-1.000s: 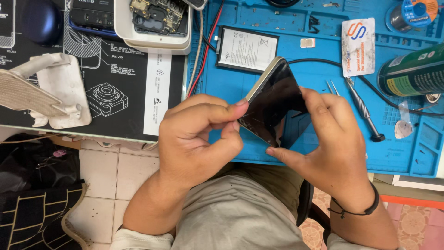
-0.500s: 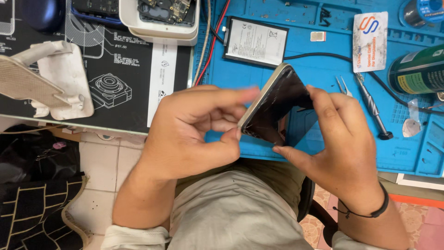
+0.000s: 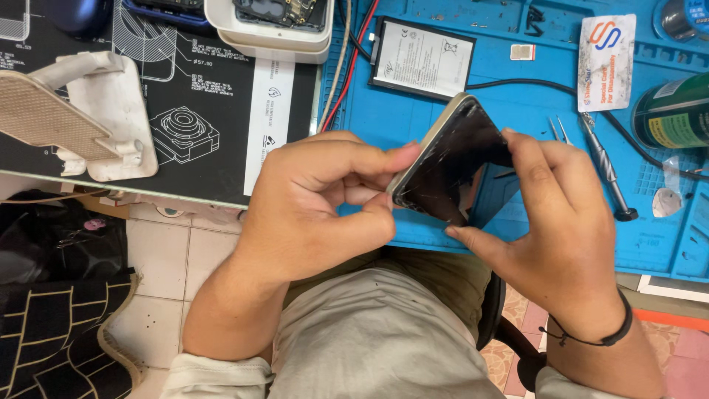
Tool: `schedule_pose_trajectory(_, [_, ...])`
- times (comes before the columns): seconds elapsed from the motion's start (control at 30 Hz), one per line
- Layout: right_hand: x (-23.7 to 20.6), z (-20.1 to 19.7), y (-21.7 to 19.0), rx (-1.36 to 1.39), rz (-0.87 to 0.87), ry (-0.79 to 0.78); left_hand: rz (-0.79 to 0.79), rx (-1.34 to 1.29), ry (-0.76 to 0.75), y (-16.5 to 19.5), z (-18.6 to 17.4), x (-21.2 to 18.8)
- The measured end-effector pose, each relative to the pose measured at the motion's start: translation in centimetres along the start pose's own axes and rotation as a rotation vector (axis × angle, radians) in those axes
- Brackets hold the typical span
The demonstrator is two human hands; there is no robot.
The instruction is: The person works on a disassembled smartphone at a repair bench, holding a replacement battery and fitting it into the phone body. They press the battery into place, reassemble the phone by pressing the back cover on, power the phone on to check the screen, then reopen it and press the battery and cover back into place.
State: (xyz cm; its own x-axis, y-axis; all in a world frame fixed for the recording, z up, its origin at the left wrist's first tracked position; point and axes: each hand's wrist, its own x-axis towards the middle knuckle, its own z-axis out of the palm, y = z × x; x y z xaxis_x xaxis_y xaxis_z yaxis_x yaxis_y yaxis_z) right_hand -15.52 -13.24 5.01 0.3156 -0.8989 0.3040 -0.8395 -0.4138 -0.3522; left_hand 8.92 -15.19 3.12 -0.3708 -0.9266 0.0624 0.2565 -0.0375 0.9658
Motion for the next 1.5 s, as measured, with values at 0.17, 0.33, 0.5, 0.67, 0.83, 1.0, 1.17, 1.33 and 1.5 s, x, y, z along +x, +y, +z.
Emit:
schedule_pose_trajectory(0.17, [0.2, 0.3, 1.2, 0.458, 0.072, -0.104, -0.037, -0.12, 0.039, 0.8, 0.4, 0.2])
schedule_pose_trajectory(0.33, [-0.5, 1.0, 3.1, 1.288, 0.36, -0.235, 0.109, 0.144, 0.037, 0.2, 2.5, 0.3])
schedule_pose_trajectory(0.5, [-1.4, 2.5, 4.8, 1.522, 0.497, -0.299, -0.116, 0.17, -0.031, -1.7, 5.2, 0.4])
schedule_pose_trajectory(0.67, [-2.2, 2.9, 5.6, 1.581, 0.556, -0.32, -0.156, 0.164, -0.038, -2.7, 5.3, 0.5])
schedule_pose_trajectory(0.83, [-2.5, 3.2, 5.4, 1.597, 0.557, -0.234, -0.175, 0.18, -0.057, -3.1, 5.4, 0.6])
schedule_pose_trajectory(1.0, [-2.4, 3.4, 4.8, 1.625, 0.583, -0.16, 0.019, 0.264, -0.012, -3.3, 5.7, 0.3])
schedule_pose_trajectory(1.17, [-2.1, 3.2, 4.8, 1.525, 0.535, -0.12, -0.028, 0.192, -0.07, -2.2, 5.2, 0.6])
schedule_pose_trajectory(1.33, [-1.9, 2.3, 4.6, 1.284, 0.489, -0.11, 0.096, 0.217, -0.064, -0.5, 3.7, 1.0])
schedule_pose_trajectory(1.5, [-0.7, 0.9, 3.3, 0.753, 0.273, -0.074, 0.185, 0.063, 0.041, 0.4, 2.1, 2.0])
